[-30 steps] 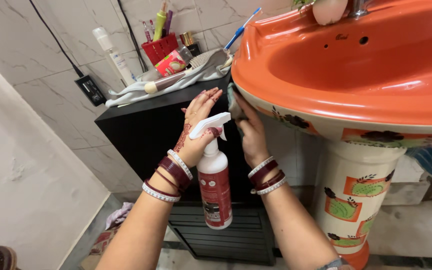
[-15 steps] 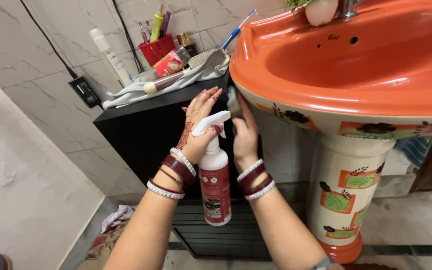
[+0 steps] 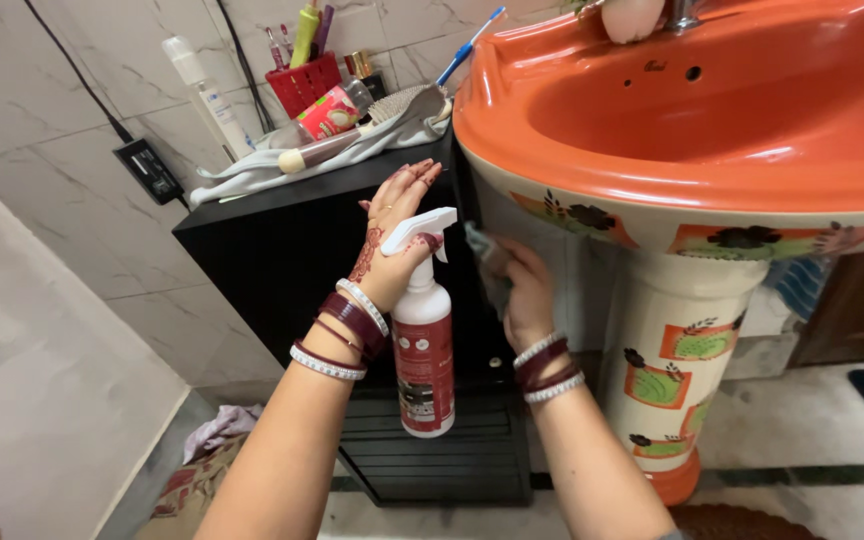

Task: The person cleans the exterior of a black bathroom cabinet using a spray bottle and a cloth. They repeatedly spray the surface and wipe it down, focusing on the front and side panels of the cabinet next to a pedestal sink.

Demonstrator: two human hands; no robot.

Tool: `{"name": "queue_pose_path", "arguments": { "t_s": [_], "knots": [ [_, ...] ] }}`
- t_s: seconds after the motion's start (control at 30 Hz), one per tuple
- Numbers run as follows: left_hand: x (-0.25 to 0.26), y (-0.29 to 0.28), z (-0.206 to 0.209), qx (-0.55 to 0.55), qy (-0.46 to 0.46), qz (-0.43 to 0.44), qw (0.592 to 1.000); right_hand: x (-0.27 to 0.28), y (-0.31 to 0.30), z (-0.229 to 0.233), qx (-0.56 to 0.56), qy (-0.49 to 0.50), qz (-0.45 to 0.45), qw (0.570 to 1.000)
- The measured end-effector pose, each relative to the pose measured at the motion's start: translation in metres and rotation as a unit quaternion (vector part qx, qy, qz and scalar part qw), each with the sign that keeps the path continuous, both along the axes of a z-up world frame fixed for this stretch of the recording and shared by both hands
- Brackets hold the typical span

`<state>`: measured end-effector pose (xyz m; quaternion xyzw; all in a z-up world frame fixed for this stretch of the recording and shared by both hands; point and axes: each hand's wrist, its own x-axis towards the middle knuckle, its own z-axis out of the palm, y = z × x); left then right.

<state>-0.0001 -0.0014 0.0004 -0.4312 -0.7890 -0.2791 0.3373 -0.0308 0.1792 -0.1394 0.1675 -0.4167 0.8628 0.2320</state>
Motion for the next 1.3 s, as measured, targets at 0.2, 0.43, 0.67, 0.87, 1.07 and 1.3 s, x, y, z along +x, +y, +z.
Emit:
{"name": "queue_pose_path", "arguments": {
  "t_s": [0.2,0.43,0.67,0.87,1.07,1.3],
  "knots": [
    [-0.004,0.002,-0.005,0.014,-0.004,-0.011,1.0,0.04,0.001,-0.034,0.008,-0.054,-0.03,0.998],
    [0.026,-0.008,0.0,0.058,0.04,0.019,0.997,0.101,-0.01,0.049,0.29,0.15,-0.343,0.881],
    [0.094,-0.043,0.002,0.159,-0.005,-0.004,0.987,0.023,-0.042,0.088,0.197,0.1,-0.258,0.94],
    [0.119,-0.051,-0.002,0.152,-0.043,-0.033,0.987,-0.01,-0.054,0.087,0.236,0.138,-0.309,0.911],
    [0.115,-0.044,-0.024,0.151,-0.054,-0.036,0.986,0.011,-0.041,0.001,0.336,0.049,-0.345,0.875],
    [0.111,-0.041,-0.043,0.172,-0.089,-0.033,0.98,0.023,0.009,0.001,0.364,-0.079,-0.318,0.872]
  ]
}}
